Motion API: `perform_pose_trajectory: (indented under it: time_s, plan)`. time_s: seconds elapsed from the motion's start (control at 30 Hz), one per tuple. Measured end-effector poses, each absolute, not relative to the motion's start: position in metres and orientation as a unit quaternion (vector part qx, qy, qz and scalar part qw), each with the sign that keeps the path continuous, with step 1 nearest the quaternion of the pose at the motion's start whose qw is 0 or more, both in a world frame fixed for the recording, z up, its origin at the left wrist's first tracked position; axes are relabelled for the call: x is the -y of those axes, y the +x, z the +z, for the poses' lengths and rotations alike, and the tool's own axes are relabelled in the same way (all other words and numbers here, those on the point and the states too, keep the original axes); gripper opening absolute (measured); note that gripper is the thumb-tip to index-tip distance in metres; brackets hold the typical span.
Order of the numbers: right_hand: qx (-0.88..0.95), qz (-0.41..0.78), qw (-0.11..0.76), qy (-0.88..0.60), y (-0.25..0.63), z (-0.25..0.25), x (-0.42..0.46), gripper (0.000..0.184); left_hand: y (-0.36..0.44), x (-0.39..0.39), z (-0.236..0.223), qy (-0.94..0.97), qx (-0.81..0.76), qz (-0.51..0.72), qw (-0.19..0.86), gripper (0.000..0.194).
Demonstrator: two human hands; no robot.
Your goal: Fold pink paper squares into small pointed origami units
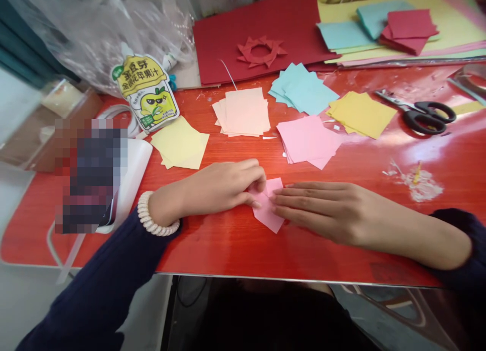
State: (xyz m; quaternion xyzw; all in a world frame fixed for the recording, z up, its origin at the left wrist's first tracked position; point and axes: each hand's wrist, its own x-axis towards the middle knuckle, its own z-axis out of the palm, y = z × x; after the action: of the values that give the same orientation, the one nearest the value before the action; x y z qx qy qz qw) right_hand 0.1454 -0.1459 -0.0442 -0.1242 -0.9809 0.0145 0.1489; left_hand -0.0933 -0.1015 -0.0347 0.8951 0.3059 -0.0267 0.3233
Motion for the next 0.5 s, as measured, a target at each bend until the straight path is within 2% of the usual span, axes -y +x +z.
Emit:
perform_pose_trajectory:
  time_s: [0.27, 0.5]
  plan:
    - [0.973, -0.109, 0.185, -0.085, 0.1408, -0.0489, 0.1512, 0.028, -0.0922, 0.1016, -0.0365, 0.894, -0.311, -0.029, 0.321, 0.012]
    - [0.968, -0.125, 0.186, -0.110, 0.1371, -0.0496, 0.1505, 0.026, -0.0935, 0.1017, -0.0359, 0.887, -0.309, -0.022, 0.344, 0.015]
